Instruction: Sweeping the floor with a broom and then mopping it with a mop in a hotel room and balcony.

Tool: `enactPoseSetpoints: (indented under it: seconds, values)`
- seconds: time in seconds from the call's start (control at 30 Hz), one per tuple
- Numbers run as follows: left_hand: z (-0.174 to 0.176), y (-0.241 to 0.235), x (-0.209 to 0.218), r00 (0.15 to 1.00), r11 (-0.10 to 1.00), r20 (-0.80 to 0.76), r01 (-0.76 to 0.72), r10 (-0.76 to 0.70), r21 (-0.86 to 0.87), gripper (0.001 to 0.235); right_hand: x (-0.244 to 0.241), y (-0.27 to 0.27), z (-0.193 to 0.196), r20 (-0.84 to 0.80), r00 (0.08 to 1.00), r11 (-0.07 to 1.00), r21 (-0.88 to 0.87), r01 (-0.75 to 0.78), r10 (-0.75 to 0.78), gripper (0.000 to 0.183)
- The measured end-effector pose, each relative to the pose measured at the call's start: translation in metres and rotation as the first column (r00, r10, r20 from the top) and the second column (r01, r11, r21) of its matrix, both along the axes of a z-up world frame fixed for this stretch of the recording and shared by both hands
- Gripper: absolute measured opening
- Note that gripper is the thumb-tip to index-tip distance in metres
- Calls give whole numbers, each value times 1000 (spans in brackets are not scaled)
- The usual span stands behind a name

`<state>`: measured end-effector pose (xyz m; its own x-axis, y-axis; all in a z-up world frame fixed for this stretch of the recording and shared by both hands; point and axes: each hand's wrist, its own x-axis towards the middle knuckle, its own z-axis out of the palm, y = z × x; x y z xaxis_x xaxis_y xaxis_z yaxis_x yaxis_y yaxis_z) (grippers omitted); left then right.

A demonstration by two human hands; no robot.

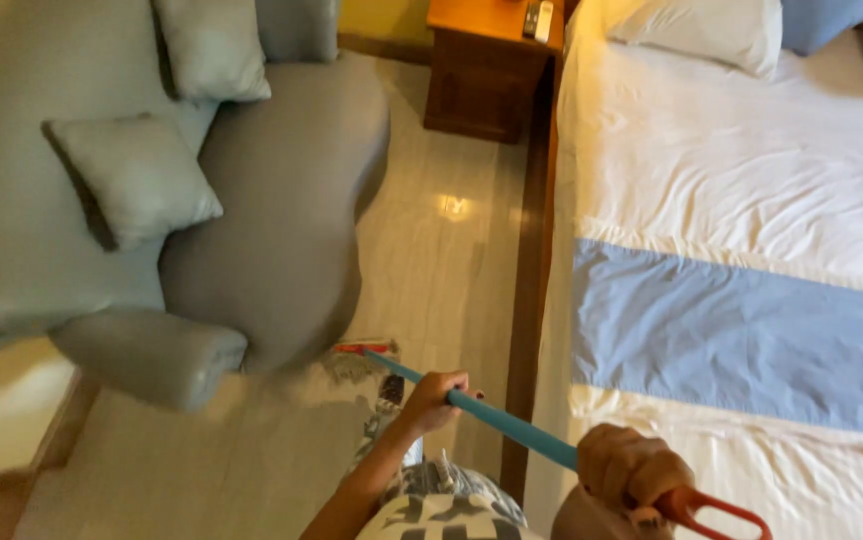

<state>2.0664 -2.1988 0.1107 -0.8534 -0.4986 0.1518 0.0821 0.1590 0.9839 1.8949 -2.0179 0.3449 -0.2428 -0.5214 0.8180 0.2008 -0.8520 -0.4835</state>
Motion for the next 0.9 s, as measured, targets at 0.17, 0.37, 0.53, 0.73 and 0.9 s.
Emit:
enactPoseSetpoints:
  seconds: [0.17,0.37,0.53,0.73,0.9]
  values:
    - [12,-104,-82,974,945,208,146,-86,-293,42,-50,-77,-3,-84,996,999,-7,35,-35,30]
    - [21,-207,-173,978,905,115,206,-176,-371,44,-117,-136,-37,-28,963,963,-14,269,-269,29]
    - [2,-299,-248,964,871,50,257,-261,-418,31,-159,-236,-50,2,936,932,-82,352,-353,28]
    - [-13,-421,-353,947,845,204,313,-247,-433,44,-233,-331,-57,54,937,932,-99,349,-346,28]
    - [3,-546,-421,997,829,37,81,-72,-554,44,-342,-435,-68,-263,956,991,-56,118,-129,27]
